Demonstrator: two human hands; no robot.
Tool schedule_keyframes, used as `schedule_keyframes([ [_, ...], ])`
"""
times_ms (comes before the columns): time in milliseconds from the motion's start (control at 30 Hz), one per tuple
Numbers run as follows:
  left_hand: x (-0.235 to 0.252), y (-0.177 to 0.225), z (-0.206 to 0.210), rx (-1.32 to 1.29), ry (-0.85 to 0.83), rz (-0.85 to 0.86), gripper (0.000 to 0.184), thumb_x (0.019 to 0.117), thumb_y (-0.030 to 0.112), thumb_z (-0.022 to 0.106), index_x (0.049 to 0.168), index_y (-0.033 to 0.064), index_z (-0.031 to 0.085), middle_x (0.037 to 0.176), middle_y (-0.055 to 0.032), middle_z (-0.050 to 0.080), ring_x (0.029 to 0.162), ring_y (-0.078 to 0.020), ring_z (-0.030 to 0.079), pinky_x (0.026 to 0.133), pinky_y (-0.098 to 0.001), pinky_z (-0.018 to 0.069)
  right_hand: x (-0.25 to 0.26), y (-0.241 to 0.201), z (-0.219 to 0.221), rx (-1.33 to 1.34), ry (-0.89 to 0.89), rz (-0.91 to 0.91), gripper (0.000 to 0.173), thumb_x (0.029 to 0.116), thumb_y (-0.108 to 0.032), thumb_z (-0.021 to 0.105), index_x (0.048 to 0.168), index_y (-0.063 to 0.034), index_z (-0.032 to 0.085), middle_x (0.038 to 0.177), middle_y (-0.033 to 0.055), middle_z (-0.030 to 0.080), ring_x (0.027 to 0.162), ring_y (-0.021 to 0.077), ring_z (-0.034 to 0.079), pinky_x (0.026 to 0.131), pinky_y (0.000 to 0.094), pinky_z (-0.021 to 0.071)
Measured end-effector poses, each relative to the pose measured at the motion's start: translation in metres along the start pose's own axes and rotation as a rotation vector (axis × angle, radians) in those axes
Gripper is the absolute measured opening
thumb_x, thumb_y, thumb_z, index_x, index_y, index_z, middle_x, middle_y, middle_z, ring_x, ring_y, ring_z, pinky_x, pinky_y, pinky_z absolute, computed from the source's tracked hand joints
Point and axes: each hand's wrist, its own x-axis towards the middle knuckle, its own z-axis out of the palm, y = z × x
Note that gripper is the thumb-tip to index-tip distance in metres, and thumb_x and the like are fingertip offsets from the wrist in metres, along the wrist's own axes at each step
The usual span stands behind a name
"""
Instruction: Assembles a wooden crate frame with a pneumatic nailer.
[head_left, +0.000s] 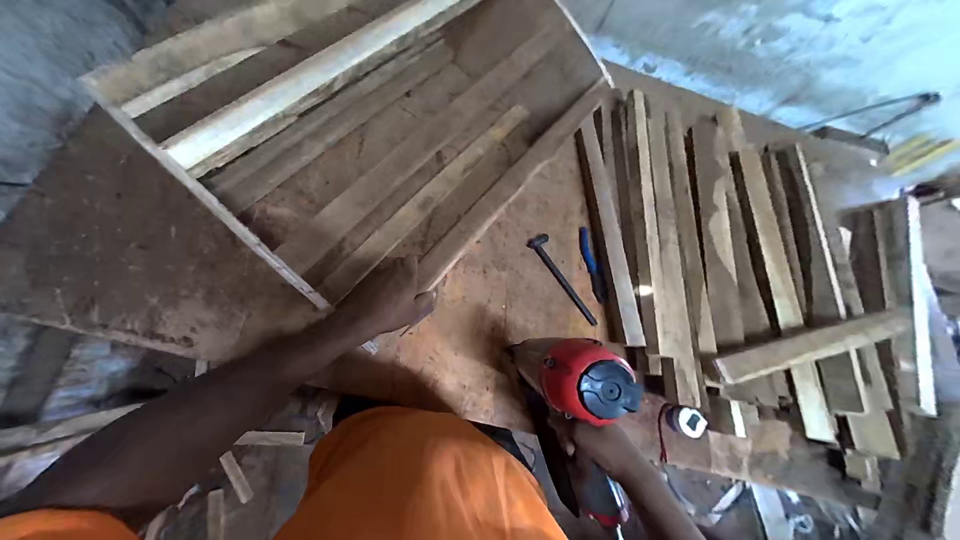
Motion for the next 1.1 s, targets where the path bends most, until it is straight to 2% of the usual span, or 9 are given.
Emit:
schedule_keyframes([
  [100, 0.014, 0.014, 0.006, -0.043, 0.047, -0.014, 0.068, 0.1008, 0.051, 0.057, 0.138, -0.0049, 0.048, 0.122, -0.0229, 0.062, 0.113, -0.0367, 0.065, 0.096, -0.0547, 0.0540, -0.003, -0.011, 0.007, -0.113, 0.081, -0.033, 0.021, 0.0842, -0.017, 0.077, 0.102, -0.0079, 0.071, 0.076, 0.0076, 0.069, 0.061, 0.0193, 0.065, 0.059, 0.0421, 0.0581],
  [200, 0.020, 0.044, 0.015, -0.138, 0.025, -0.036, 0.074, 0.1003, 0.048, 0.060, 0.146, -0.0079, 0.040, 0.130, -0.0272, 0.060, 0.119, -0.0394, 0.063, 0.101, -0.0565, 0.0516, -0.038, -0.026, 0.036, -0.293, 0.205, -0.062, 0.038, 0.0848, -0.023, 0.082, 0.117, -0.0088, 0.068, 0.098, 0.0116, 0.073, 0.090, 0.0257, 0.072, 0.082, 0.0539, 0.0587],
  [267, 0.033, 0.065, 0.013, -0.169, 0.020, -0.031, 0.077, 0.0987, 0.044, 0.063, 0.146, -0.0105, 0.037, 0.132, -0.0294, 0.058, 0.121, -0.0407, 0.062, 0.101, -0.0560, 0.0511, -0.062, -0.026, 0.065, -0.438, 0.312, -0.033, 0.040, 0.0766, -0.026, 0.084, 0.109, -0.0079, 0.070, 0.090, 0.0140, 0.072, 0.085, 0.0319, 0.071, 0.073, 0.0588, 0.0563],
  [333, 0.041, 0.080, 0.015, -0.199, -0.017, -0.043, 0.079, 0.0964, 0.040, 0.067, 0.147, -0.0109, 0.034, 0.135, -0.0305, 0.055, 0.123, -0.0416, 0.060, 0.102, -0.0565, 0.0506, -0.090, -0.029, 0.102, -0.516, 0.354, 0.013, 0.057, 0.0741, -0.024, 0.082, 0.126, -0.0073, 0.067, 0.092, 0.0191, 0.072, 0.085, 0.0408, 0.070, 0.071, 0.0645, 0.0542],
  [433, 0.047, 0.090, 0.022, -0.213, -0.035, -0.055, 0.079, 0.0945, 0.036, 0.069, 0.146, -0.0108, 0.033, 0.133, -0.0306, 0.057, 0.122, -0.0416, 0.061, 0.100, -0.0569, 0.0516, -0.109, -0.019, 0.166, -0.616, 0.558, -0.213, 0.061, 0.0703, -0.023, 0.078, 0.127, -0.0024, 0.067, 0.080, 0.0144, 0.071, 0.069, 0.0372, 0.071, 0.059, 0.0576, 0.0559],
  [533, 0.052, 0.091, 0.023, -0.225, -0.022, -0.045, 0.076, 0.0943, 0.034, 0.069, 0.145, -0.0103, 0.033, 0.128, -0.0297, 0.060, 0.118, -0.0405, 0.064, 0.097, -0.0564, 0.0532, -0.094, -0.004, 0.216, -0.651, 0.664, -0.429, 0.050, 0.0774, -0.018, 0.071, 0.124, -0.0004, 0.068, 0.086, 0.0121, 0.074, 0.076, 0.0317, 0.073, 0.069, 0.0519, 0.0600],
  [667, 0.050, 0.088, 0.024, -0.243, -0.023, -0.007, 0.077, 0.0952, 0.035, 0.069, 0.147, -0.0102, 0.033, 0.132, -0.0300, 0.058, 0.120, -0.0412, 0.062, 0.099, -0.0563, 0.0522, -0.076, -0.007, 0.259, -0.668, 0.647, -0.386, 0.053, 0.0776, -0.014, 0.076, 0.129, -0.0056, 0.065, 0.090, 0.0101, 0.075, 0.082, 0.0299, 0.073, 0.073, 0.0504, 0.0600],
  [867, 0.049, 0.089, 0.024, -0.221, -0.002, -0.025, 0.076, 0.0950, 0.036, 0.068, 0.147, -0.0085, 0.033, 0.129, -0.0281, 0.061, 0.115, -0.0390, 0.065, 0.095, -0.0558, 0.0542, -0.057, -0.007, 0.275, -0.686, 0.712, -0.347, 0.054, 0.0793, -0.009, 0.075, 0.132, -0.0063, 0.064, 0.091, 0.0093, 0.075, 0.081, 0.0290, 0.073, 0.071, 0.0491, 0.0601],
  [1100, 0.051, 0.086, 0.027, -0.241, 0.001, -0.018, 0.078, 0.0929, 0.033, 0.069, 0.148, -0.0076, 0.032, 0.131, -0.0283, 0.059, 0.119, -0.0396, 0.063, 0.097, -0.0566, 0.0529, -0.054, 0.001, 0.275, -0.757, 0.743, -0.420, 0.049, 0.0825, -0.017, 0.071, 0.129, -0.0049, 0.066, 0.085, 0.0085, 0.073, 0.076, 0.0279, 0.072, 0.066, 0.0461, 0.0588],
])
